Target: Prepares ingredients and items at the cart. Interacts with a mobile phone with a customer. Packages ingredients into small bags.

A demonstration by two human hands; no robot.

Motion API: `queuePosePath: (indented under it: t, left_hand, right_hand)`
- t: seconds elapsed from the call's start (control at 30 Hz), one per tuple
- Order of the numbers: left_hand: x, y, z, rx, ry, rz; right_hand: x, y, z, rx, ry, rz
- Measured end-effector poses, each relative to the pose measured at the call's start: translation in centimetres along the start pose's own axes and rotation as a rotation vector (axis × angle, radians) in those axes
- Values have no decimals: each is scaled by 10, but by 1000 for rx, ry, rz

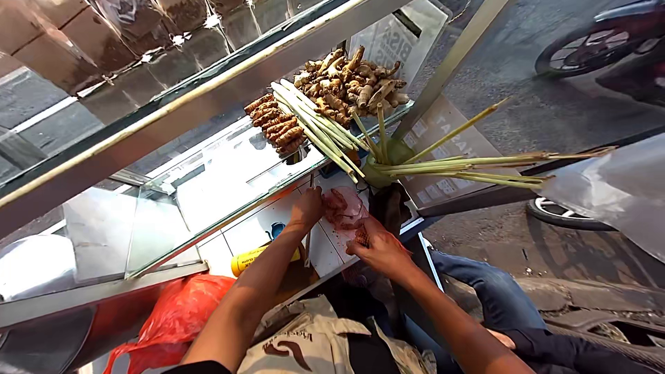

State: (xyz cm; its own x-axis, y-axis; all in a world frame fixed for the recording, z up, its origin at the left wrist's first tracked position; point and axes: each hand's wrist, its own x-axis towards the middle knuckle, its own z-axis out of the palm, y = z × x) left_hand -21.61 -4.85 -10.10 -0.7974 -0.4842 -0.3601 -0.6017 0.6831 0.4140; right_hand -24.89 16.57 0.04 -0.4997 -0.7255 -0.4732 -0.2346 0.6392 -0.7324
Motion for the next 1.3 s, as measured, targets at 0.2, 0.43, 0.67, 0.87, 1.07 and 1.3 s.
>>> queuePosePath:
  t: [0.2, 0.43, 0.67, 0.87, 1.07, 1.3]
  left_hand:
    - [5, -5, -1, -104, 40, 22]
    - [-95, 8, -34, -431, 270, 335]
    - [-152, 42, -58, -600, 311, 668]
    - [-145, 39, -63, -496, 343, 603]
    - [-144, 40, -63, -503, 415, 587]
    - [-155, 26, -111, -433, 443, 571]
  right_hand:
    - [-40, 3, -44, 780, -374, -233]
    - [-38, 15, -45, 1572, -381, -438]
    - [-10, 9, -15, 1469, -409, -318]
    - [-2, 1, -10, 1522, -452, -314]
    - [0, 4, -3, 1700, -537, -345]
    - [3, -2, -5, 1866, -596, -361]
